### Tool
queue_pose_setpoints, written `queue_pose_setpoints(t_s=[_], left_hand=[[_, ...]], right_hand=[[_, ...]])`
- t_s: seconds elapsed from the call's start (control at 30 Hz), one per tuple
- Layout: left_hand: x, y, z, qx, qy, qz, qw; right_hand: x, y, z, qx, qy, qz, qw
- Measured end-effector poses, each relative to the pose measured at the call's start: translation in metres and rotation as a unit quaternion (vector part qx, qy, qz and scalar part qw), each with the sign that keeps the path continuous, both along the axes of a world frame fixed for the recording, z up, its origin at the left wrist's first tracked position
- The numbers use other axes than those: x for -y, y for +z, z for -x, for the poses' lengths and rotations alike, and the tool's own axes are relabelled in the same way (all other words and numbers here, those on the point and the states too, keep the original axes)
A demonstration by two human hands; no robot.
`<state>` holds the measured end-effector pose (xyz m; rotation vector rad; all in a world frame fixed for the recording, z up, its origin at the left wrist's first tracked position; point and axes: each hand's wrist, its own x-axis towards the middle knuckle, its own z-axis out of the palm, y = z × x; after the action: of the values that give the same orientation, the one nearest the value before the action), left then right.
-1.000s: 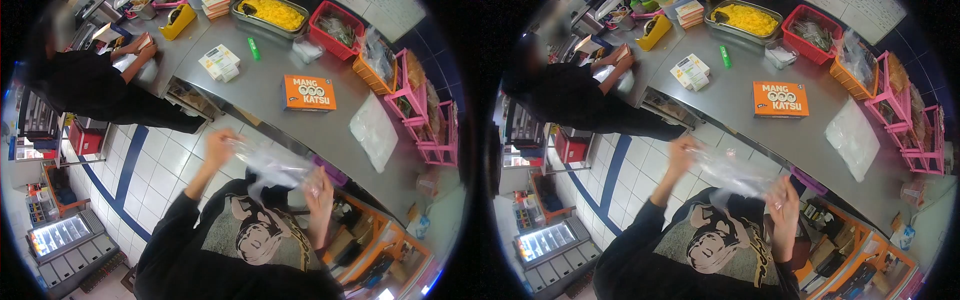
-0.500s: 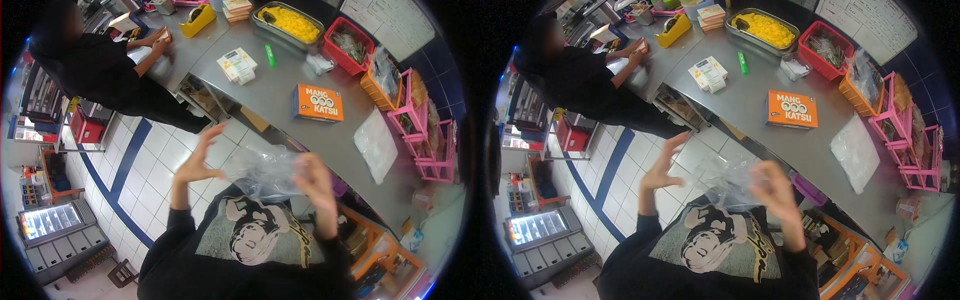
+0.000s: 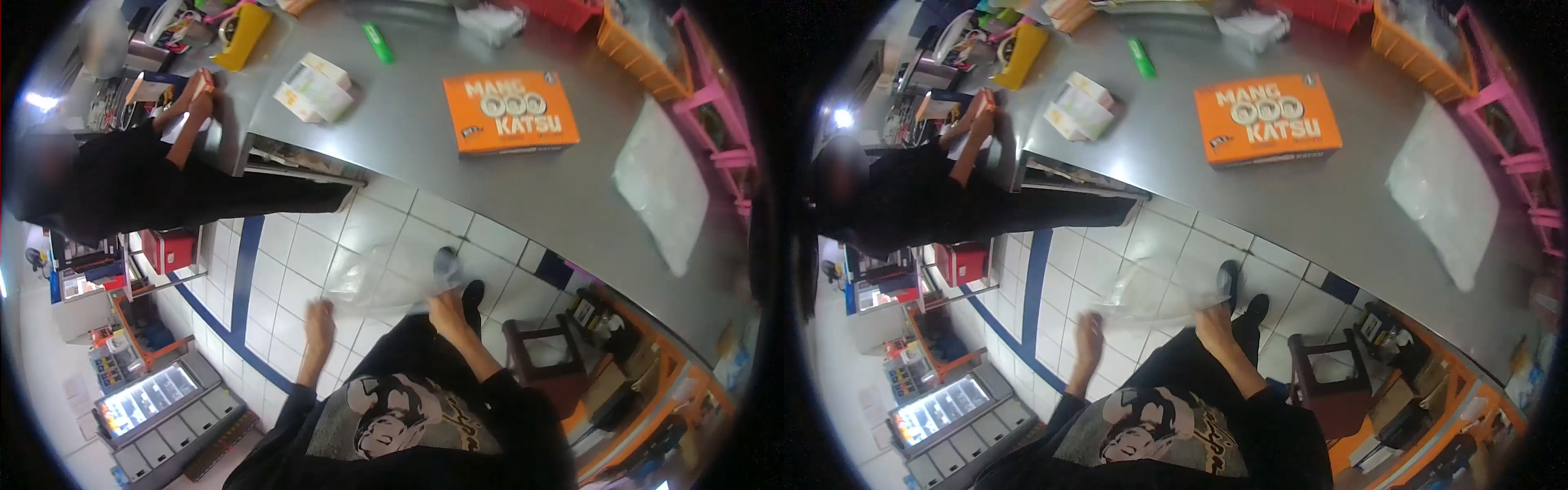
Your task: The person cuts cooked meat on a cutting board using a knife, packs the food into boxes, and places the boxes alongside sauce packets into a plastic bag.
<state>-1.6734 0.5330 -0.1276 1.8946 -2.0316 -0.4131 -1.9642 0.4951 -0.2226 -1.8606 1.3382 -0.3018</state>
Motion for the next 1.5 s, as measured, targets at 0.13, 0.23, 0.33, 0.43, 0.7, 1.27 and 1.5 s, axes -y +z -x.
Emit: queue_pose_setpoints(t_s=[0.13,0.23,0.33,0.43,0.7,1.27,1.5], left_hand=[[-0.074,-0.051,0.033,0.102,0.102,-0.212,0.967],[-0.062,-0.059,0.045,-0.006,0.087,-0.384,0.919],[-0.065,-0.065,0.045,-0.4,0.189,-0.57,0.692],[-0.054,-0.054,0.055,-0.669,0.364,-0.454,0.462],[-0.069,-0.057,0.07,-0.9,0.388,-0.14,0.139],[0.081,0.154,0.096,-0.109,0.024,-0.071,0.991],[0.189,0.192,0.103,-0.345,-0.086,-0.164,0.92]], right_hand=[[-0.087,-0.045,0.007,0.223,-0.22,-0.312,0.897],[-0.122,-0.093,0.026,0.61,-0.379,-0.575,0.392],[-0.164,-0.127,0.06,0.701,-0.418,-0.521,0.249],[-0.193,-0.13,0.094,0.6,-0.319,-0.462,0.57],[-0.179,-0.085,0.094,0.762,-0.437,-0.474,-0.058],[0.163,0.222,0.163,0.066,0.013,0.158,0.985],[0.353,0.242,0.129,-0.278,0.205,0.2,0.917]])
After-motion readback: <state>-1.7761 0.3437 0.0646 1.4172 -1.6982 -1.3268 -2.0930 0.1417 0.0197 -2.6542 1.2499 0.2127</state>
